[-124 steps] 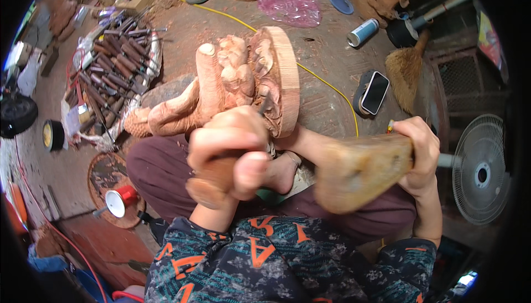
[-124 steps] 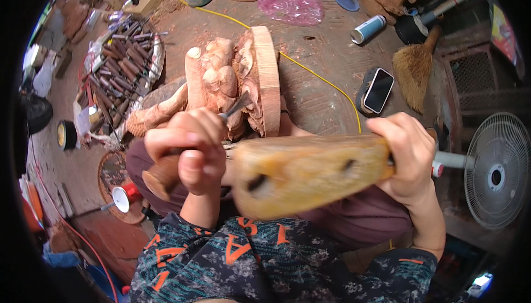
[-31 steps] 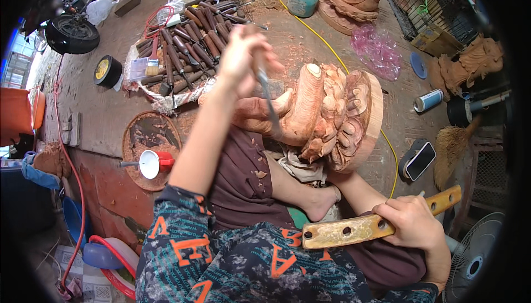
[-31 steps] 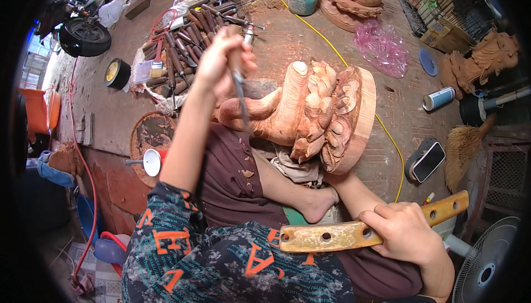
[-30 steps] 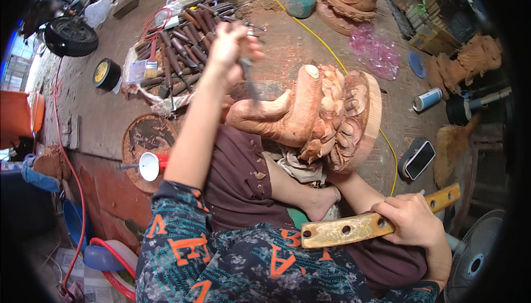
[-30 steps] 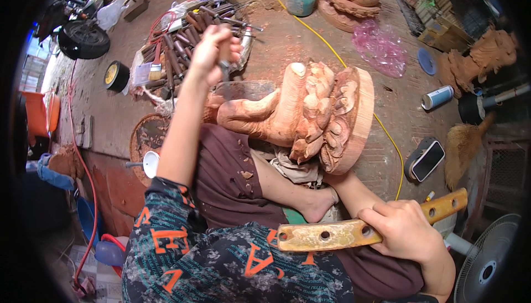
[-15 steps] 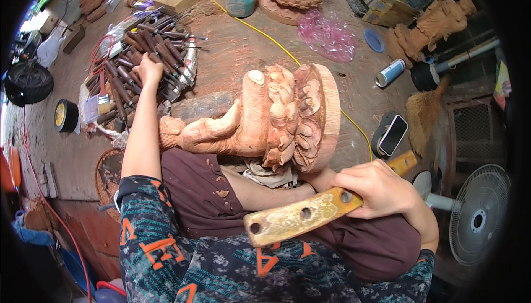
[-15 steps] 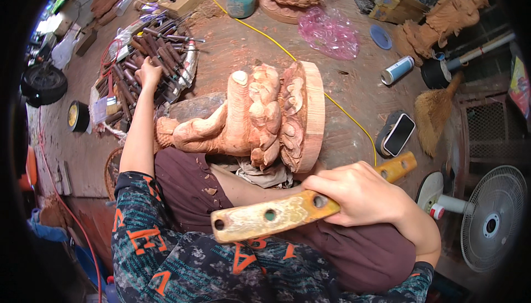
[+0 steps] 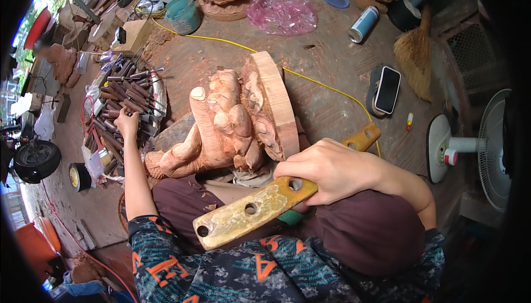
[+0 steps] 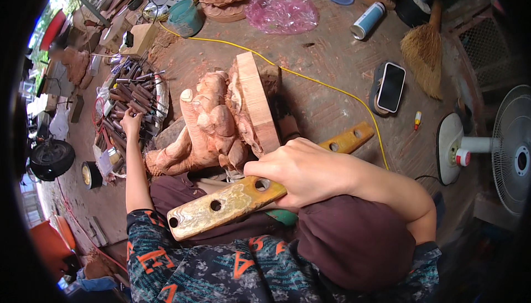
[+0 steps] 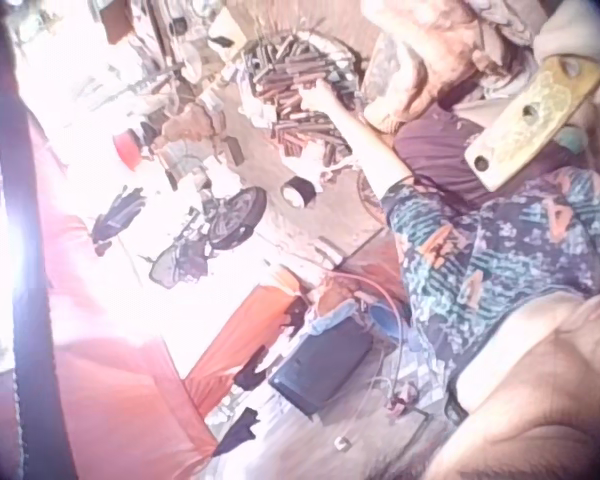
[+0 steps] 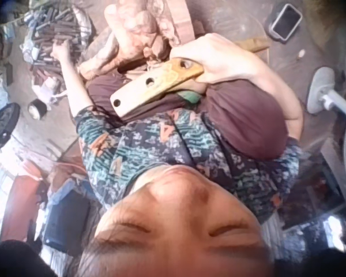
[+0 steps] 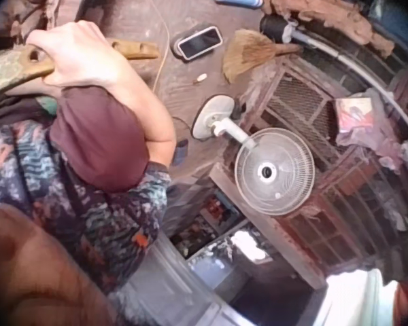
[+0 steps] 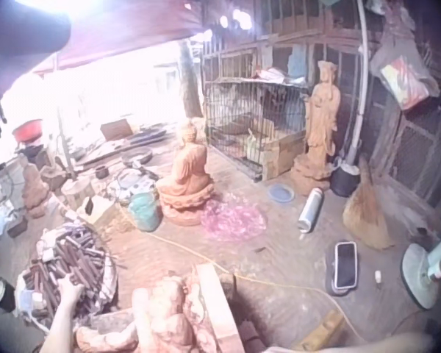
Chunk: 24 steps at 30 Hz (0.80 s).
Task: The person is carving a large wooden sculpture of a reclining figure using a chisel and a wooden mallet. They repeatedly strike the chisel to shape the wood, occasionally pausing to select different tools from a nearby collection.
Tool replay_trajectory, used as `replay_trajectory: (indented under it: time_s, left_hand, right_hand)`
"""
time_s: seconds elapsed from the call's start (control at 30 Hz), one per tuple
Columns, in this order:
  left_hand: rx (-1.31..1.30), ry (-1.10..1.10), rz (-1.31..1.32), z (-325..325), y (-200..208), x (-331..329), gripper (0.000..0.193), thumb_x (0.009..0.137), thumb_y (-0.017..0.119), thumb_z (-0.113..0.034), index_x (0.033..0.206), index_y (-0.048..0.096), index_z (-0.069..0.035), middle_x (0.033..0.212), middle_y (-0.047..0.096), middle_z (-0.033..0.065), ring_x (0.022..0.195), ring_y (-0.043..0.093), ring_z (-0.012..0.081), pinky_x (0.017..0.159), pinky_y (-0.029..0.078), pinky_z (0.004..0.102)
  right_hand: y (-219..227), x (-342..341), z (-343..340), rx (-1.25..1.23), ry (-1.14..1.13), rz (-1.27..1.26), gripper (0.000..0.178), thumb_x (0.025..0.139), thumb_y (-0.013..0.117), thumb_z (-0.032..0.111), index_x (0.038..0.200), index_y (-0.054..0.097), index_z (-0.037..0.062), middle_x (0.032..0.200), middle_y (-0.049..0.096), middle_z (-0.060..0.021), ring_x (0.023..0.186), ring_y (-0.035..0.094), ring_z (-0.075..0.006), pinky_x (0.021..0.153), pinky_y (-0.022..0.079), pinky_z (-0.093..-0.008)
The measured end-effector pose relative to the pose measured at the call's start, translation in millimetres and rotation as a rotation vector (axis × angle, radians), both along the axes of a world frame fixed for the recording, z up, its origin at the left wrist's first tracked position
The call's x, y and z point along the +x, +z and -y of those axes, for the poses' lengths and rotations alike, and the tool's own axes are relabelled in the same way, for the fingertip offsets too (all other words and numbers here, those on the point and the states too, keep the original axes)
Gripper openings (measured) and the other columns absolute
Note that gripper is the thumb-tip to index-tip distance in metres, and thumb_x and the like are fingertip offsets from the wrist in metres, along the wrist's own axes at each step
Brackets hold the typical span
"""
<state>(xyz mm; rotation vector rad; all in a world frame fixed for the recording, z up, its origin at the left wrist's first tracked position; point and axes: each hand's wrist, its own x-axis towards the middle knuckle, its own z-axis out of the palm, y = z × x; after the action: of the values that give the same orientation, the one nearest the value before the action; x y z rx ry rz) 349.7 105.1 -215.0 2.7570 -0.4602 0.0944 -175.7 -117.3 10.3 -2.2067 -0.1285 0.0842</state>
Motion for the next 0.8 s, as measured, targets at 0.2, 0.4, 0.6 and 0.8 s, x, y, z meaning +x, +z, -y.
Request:
replay_trajectory:
  time_s: [0.2,0.4,0.6,0.8]
  left_hand:
    - [-0.479,-0.201,-0.471,10,65,-64,0.052,0.084,0.071,-0.028,0.129,0.058,-0.005,0.116,0.065,0.0116,0.108,0.06,0.0214,0.09,0.047,0.0332]
    - [-0.352,-0.866,-0.655,43,154,-226,0.095,0.072,0.081,-0.042,0.149,0.033,-0.011,0.121,0.06,0.0169,0.111,0.06,0.0281,0.093,0.048,0.0414]
    - [0.132,-0.866,-0.266,56,160,-269,0.12,0.067,0.079,-0.056,0.155,0.008,-0.015,0.101,0.065,0.0261,0.089,0.066,0.0414,0.075,0.053,0.0472]
    - [0.113,-0.836,-0.219,57,149,-265,0.092,0.087,0.055,-0.063,0.155,0.012,-0.018,0.077,0.067,0.0216,0.068,0.066,0.0401,0.064,0.052,0.049]
  right_hand:
    - [-26,-15,6,-0.053,-0.142,0.053,0.044,0.062,0.077,0.014,0.102,0.058,0.0091,0.084,0.063,-0.0088,0.081,0.065,-0.0335,0.065,0.05,-0.0443]
    - [-45,-11,15,-0.082,-0.645,0.217,0.046,0.065,0.081,0.016,0.106,0.06,0.0082,0.098,0.059,-0.012,0.087,0.064,-0.0347,0.075,0.052,-0.0404]
    - [-58,2,14,0.156,-0.744,0.17,0.053,0.075,0.08,0.022,0.117,0.053,0.0013,0.095,0.067,-0.0155,0.089,0.066,-0.0208,0.08,0.05,-0.0345]
    - [-60,18,27,0.264,-0.707,0.138,0.059,0.079,0.077,0.021,0.126,0.05,0.0004,0.113,0.062,-0.0101,0.105,0.058,-0.0177,0.093,0.045,-0.0339]
